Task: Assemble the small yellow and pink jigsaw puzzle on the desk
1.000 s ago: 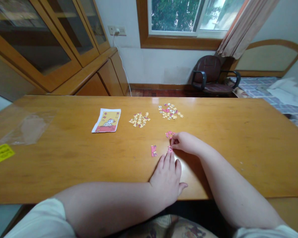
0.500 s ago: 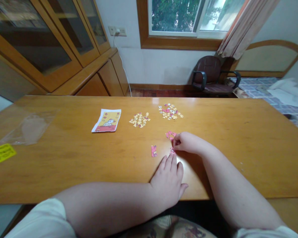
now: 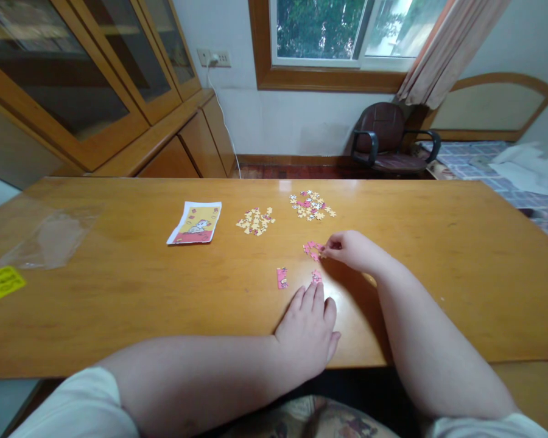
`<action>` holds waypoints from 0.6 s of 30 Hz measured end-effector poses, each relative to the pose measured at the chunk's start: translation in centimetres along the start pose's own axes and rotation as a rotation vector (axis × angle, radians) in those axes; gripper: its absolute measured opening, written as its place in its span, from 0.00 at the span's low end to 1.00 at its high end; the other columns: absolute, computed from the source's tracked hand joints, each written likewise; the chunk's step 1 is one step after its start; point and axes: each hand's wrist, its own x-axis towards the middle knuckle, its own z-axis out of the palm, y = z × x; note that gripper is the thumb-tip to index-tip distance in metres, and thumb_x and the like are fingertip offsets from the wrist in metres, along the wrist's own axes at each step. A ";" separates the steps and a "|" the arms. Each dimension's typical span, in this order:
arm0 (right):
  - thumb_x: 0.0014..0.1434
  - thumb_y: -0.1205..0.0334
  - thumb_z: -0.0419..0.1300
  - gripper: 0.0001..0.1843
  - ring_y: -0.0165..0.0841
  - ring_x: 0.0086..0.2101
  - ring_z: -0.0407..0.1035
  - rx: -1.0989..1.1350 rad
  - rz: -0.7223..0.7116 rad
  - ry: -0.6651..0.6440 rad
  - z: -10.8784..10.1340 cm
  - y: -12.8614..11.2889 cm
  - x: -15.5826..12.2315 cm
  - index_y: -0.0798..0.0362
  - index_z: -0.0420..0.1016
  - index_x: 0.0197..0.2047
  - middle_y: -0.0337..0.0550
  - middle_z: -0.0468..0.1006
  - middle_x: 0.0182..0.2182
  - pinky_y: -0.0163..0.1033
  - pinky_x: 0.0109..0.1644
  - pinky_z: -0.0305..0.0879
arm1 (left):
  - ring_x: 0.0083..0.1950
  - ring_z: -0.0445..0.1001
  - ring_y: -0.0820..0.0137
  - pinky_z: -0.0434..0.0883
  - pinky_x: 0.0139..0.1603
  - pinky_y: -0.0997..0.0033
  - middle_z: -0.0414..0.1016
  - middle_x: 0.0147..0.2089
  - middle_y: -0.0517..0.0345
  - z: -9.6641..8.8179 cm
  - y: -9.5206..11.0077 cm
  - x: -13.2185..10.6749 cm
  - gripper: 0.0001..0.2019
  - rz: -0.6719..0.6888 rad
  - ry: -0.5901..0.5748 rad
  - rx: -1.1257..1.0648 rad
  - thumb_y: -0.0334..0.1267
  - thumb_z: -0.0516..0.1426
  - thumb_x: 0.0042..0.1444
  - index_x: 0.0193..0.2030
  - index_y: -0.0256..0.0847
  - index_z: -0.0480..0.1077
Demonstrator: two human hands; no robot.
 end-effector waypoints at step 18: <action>0.65 0.64 0.49 0.17 0.34 0.41 0.71 -0.146 -0.192 0.235 2.0 1.0 1.9 0.51 0.77 0.49 0.48 0.76 0.45 0.35 0.44 0.62 | 0.64 0.60 0.52 0.59 0.62 0.53 0.63 0.62 0.37 -0.7 0.0 0.2 0.23 -0.008 -0.021 -0.007 0.49 0.52 0.60 0.55 0.34 0.64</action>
